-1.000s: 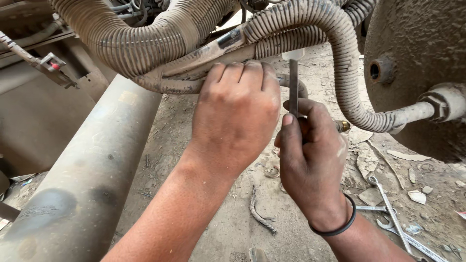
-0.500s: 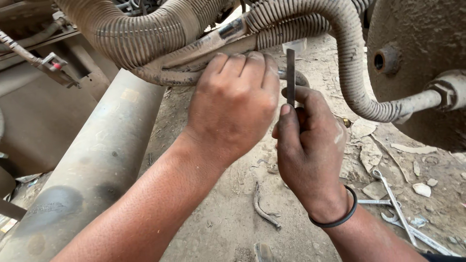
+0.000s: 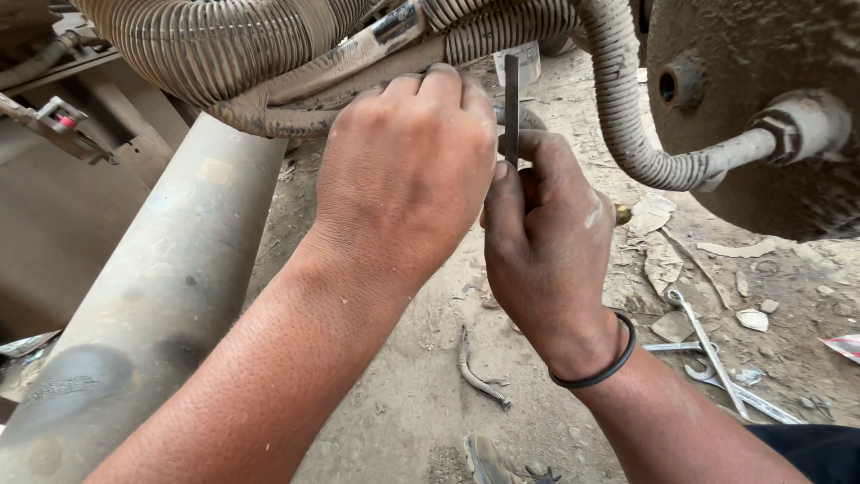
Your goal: The person works on a vehicle's undercarriage, using a flat metal tool to pry and remove a black hose clamp from a corrugated hose. They then reposition the hose and appear to prepare to reattach or secure it.
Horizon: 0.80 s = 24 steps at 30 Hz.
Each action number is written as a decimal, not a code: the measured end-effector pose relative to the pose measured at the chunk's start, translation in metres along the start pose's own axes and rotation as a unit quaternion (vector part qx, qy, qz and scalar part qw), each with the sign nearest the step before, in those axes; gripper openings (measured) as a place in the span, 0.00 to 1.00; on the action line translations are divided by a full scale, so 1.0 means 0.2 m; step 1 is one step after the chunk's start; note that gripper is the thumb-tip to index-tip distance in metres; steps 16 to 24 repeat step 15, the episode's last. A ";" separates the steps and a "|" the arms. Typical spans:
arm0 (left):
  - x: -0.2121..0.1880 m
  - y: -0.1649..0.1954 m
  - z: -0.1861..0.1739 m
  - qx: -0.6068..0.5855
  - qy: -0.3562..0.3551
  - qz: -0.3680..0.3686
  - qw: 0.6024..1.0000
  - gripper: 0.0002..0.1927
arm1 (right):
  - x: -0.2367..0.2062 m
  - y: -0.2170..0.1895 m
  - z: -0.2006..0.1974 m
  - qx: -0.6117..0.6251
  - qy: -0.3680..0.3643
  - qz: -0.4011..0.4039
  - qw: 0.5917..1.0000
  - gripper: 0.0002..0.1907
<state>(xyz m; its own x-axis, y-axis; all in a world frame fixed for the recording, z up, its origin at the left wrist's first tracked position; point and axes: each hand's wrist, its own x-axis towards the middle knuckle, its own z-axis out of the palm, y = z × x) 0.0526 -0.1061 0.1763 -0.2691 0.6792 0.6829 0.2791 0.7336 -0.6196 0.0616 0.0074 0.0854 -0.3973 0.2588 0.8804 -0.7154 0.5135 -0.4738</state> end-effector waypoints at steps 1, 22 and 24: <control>0.00 0.00 0.00 0.006 -0.008 0.002 1.000 0.19 | 0.01 0.00 -0.01 0.003 -0.004 0.006 1.000 0.04; -0.02 -0.01 0.08 0.009 0.070 0.025 0.997 0.10 | 0.02 -0.02 0.00 -0.017 0.000 0.013 1.000 0.07; -0.02 -0.01 0.08 0.009 0.070 0.025 0.997 0.10 | 0.02 -0.02 0.00 -0.017 0.000 0.013 1.000 0.07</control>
